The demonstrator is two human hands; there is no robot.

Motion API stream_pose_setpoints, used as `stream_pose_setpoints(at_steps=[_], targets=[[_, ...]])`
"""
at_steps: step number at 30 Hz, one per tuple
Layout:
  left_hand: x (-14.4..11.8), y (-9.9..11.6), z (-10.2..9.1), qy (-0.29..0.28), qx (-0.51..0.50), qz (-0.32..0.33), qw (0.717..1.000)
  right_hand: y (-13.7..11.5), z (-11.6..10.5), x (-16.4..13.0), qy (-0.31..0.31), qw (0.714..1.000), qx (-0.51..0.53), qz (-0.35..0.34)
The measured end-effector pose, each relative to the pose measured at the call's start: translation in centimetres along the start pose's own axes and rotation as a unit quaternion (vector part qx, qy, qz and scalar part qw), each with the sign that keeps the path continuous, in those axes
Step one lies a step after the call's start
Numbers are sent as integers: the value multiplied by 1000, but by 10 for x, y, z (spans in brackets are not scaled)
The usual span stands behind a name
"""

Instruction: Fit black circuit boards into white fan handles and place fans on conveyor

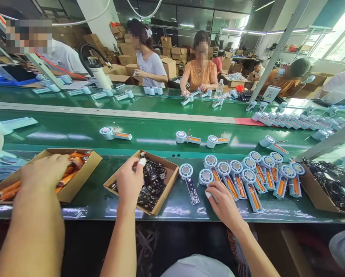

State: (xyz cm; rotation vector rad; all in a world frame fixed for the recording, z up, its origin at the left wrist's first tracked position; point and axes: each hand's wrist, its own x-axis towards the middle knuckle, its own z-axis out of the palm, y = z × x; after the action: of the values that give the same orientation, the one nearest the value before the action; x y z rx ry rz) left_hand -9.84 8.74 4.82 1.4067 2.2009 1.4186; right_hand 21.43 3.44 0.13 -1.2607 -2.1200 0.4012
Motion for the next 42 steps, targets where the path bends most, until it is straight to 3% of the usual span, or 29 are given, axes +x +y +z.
stream_pose_setpoints(at_steps=[2, 3, 5, 7, 9, 11, 12, 14, 17, 19, 24, 29, 34, 42], targets=[[-18, 9, -3, 16, -111, -41, 993, -1, -2, -4, -1, 996, 79, 36], [-33, 16, -1, -7, -185, -68, 980, -1, -3, -7, -3, 993, 108, 52], [-71, 29, 7, -125, -308, -137, 933, -2, -4, -13, -2, 988, 136, 78], [-113, 43, 21, -284, -384, -179, 860, -2, -3, -17, 6, 986, 140, 91], [-150, 52, 37, -390, -408, -205, 800, -3, -2, -19, 16, 985, 139, 100], [-173, 54, 50, -436, -397, -215, 779, -4, -1, -19, 18, 984, 139, 108], [-179, 52, 54, -441, -380, -210, 785, -5, -1, -18, 16, 984, 138, 112], [-181, 41, 57, -415, -331, -184, 827, -6, -2, -17, 9, 983, 136, 120], [-175, 20, 49, -346, -242, -142, 895, -8, -2, -16, 1, 981, 141, 130], [-173, 10, 41, -320, -203, -127, 917, -8, -2, -16, -4, 980, 152, 131], [-181, 15, 41, -340, -216, -103, 910, -9, 0, -16, -15, 985, 145, 93], [-185, 22, 57, -371, -223, -115, 894, -14, 4, -15, -13, 1000, -3, 11], [-186, 16, 60, -367, -197, -69, 906, -20, 7, -14, -13, 990, -135, -41], [-184, 18, 59, -337, -166, -40, 926, -27, 5, -10, -47, 977, -201, -56]])
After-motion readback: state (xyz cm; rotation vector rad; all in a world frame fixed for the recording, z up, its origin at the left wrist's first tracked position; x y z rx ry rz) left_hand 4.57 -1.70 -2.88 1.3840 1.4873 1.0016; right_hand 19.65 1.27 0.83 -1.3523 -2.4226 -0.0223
